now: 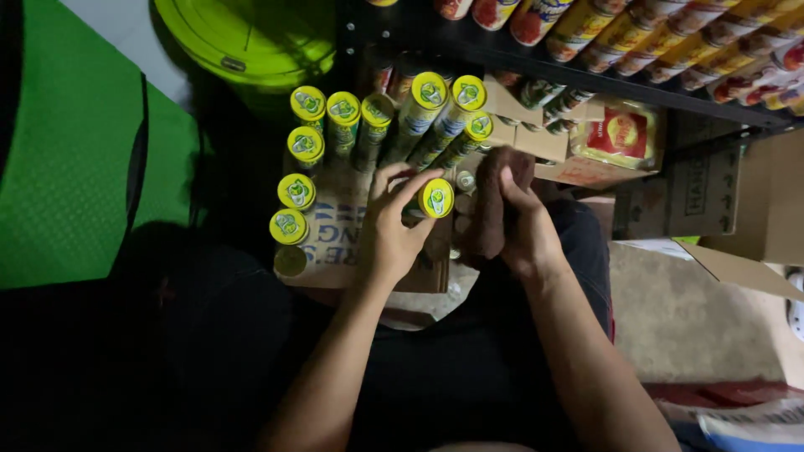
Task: Stocking and organizing canned food items on a storage shelf.
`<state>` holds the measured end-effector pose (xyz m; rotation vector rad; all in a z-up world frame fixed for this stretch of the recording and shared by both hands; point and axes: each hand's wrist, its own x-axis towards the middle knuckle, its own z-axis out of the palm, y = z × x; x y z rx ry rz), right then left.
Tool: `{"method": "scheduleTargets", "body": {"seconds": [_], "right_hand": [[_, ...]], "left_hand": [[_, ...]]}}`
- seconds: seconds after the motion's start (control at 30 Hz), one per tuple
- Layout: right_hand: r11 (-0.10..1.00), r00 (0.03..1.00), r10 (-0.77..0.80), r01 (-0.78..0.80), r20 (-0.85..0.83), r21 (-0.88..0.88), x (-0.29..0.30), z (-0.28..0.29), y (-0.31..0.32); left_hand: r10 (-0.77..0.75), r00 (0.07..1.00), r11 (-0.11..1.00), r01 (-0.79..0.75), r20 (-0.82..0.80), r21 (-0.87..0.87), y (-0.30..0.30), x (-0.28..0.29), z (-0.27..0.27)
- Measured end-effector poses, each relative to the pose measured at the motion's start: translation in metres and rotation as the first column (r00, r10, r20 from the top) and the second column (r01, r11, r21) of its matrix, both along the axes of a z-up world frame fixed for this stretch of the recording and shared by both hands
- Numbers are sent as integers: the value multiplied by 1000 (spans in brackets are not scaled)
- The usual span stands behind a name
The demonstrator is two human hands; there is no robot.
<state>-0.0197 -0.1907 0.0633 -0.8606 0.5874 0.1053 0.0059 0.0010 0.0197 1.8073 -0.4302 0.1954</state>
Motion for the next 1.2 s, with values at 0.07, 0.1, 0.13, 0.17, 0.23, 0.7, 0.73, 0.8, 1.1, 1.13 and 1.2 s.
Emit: {"method": "scheduleTargets", "body": {"seconds": [0.07,0.1,0.13,0.17,0.23,0.7,0.73,0.8,1.1,1.13,1.2], "right_hand": [[998,999,-2,4,-36,63,-3,-21,-3],[992,998,-5,13,-70,122,-3,-31,-6],[992,997,-7,16,-71,123,-2,-40,-6],[986,998,54,-50,-23,157,-1,-49,-7],[977,994,103,-107,29,187,1,-67,-11],[896,949,306,-261,75,-359,7,-53,11],[897,950,304,-258,75,-359,4,-70,5],[906,921,355,-298,158,-301,-3,-105,-6],[902,934,332,-274,130,-335,-2,-39,27],[902,934,332,-274,131,-335,-3,-38,27],[899,920,354,-286,165,-332,-4,-36,27]], "left_hand": [[-6,999,998,4,-32,-68,1,3,-1],[-18,998,990,9,-61,-139,0,5,-1],[-21,998,990,12,-62,-138,-1,7,-6],[-59,988,955,14,-146,-295,-3,8,-11],[-118,968,896,8,-221,-443,-9,12,-30],[-309,621,798,-243,-720,-551,-6,22,-87],[-310,620,799,-241,-720,-552,-7,20,-102],[-501,571,625,-281,-650,-728,-10,18,-132],[-434,483,705,-343,-760,-621,-13,15,-121],[-435,483,704,-343,-760,-621,-12,15,-111],[-393,501,741,-324,-771,-588,-9,15,-89]]}}
